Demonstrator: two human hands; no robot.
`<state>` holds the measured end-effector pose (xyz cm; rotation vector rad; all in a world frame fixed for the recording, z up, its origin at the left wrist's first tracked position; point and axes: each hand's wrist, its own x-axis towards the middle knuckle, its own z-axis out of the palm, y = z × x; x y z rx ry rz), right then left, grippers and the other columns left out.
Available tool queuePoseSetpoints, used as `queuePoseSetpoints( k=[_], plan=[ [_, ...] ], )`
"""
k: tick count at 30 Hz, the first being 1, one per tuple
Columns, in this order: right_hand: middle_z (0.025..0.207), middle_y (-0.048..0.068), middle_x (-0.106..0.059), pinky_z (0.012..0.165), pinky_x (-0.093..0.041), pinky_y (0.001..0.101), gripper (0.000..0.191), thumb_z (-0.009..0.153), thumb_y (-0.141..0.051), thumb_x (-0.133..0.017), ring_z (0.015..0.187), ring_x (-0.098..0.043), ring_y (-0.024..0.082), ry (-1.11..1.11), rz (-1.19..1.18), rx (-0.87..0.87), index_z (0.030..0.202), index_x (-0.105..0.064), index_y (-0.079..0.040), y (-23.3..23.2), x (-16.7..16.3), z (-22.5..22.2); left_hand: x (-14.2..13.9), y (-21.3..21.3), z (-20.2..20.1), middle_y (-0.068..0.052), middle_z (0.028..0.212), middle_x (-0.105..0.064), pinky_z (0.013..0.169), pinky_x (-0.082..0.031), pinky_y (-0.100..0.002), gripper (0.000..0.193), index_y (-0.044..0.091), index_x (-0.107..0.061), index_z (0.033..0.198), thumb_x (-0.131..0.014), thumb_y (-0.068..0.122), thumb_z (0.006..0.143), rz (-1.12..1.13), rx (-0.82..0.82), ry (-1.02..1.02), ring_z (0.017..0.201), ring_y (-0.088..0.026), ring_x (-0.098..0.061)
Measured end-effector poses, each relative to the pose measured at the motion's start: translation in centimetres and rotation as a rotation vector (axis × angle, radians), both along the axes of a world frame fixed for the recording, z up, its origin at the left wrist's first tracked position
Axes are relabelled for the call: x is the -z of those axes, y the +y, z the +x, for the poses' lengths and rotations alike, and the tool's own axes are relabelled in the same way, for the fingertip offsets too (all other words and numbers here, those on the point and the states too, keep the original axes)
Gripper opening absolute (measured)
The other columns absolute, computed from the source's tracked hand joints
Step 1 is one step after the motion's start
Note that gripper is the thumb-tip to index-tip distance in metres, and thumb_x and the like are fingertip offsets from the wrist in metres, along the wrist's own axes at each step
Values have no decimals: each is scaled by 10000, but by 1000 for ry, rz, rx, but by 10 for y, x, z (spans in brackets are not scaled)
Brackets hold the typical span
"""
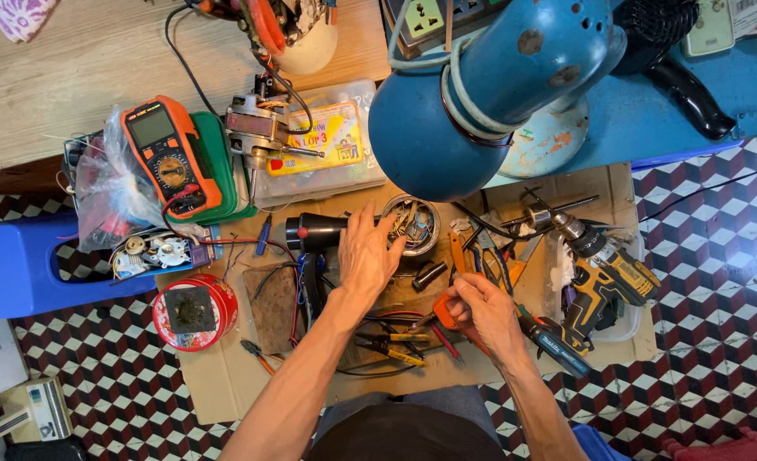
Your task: The person disassembles a black hair dryer, removes the outer casing, and uses a cordless drill to remove screws from the internal housing. They then manipulate internal wires and components with their hands and a screwdriver while the device remains open on the workbench.
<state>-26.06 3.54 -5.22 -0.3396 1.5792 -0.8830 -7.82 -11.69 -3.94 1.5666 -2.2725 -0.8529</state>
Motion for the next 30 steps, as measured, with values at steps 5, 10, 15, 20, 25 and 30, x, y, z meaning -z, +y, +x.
queuePoseSetpoints(
  k=[5, 10, 15, 20, 25, 30],
  plan=[
    [902, 43, -707, 640, -521, 239, 371, 1010, -254, -558, 694, -593, 90, 23, 23, -8, 1201, -701, 29, -2, -8, -4, 19, -18, -20, -189, 1574, -385, 1011, -426, -536, 477, 104, -705, 1261, -758, 111, 787, -7, 135, -102, 1338, -387, -414],
    [914, 46, -696, 655, -532, 246, 374, 1009, -248, -567, 714, -604, 90, 45, 10, 11, 1230, -686, 31, 2, -5, -6, 28, -31, -20, -110, 1545, -438, 1000, -427, -494, 312, 172, -782, 1126, -761, 81, 828, -147, 309, -214, 1413, -363, -393],
    [923, 54, -720, 667, -528, 233, 382, 996, -237, -574, 719, -620, 92, 88, 14, -25, 1258, -674, 22, -1, -7, -1, 14, -47, 6, -173, 1520, -427, 966, -436, -545, 337, 96, -788, 1086, -793, 118, 750, -56, 423, -106, 1380, -388, -405],
    [964, 262, -676, 542, -411, 410, 360, 1104, -179, -587, 627, -565, 290, 136, 42, -10, 1358, -709, 45, -18, -29, 13, -2, -25, 36, -194, 1438, -603, 1021, -550, -482, 222, 84, -748, 1144, -697, 97, 928, -13, 110, 90, 1218, -395, -613],
    [1264, 199, -677, 847, -573, 436, 359, 948, -55, -569, 1028, -704, 374, 777, -602, -534, 1295, -632, 8, -70, -45, 22, -4, 5, 43, -199, 1341, -635, 964, -562, -433, 524, 94, -499, 1390, -736, 183, 931, 305, -144, 154, 1202, -352, -659],
    [1462, 201, -503, 795, -563, 491, 612, 798, -18, -639, 1012, -661, 441, 845, -318, -1153, 1392, -493, -15, -141, -30, 15, 4, 12, 20, -213, 1422, -553, 955, -539, -427, 897, 107, -339, 1524, -840, 176, 783, 374, -161, 338, 1181, -355, -638]
  ],
)
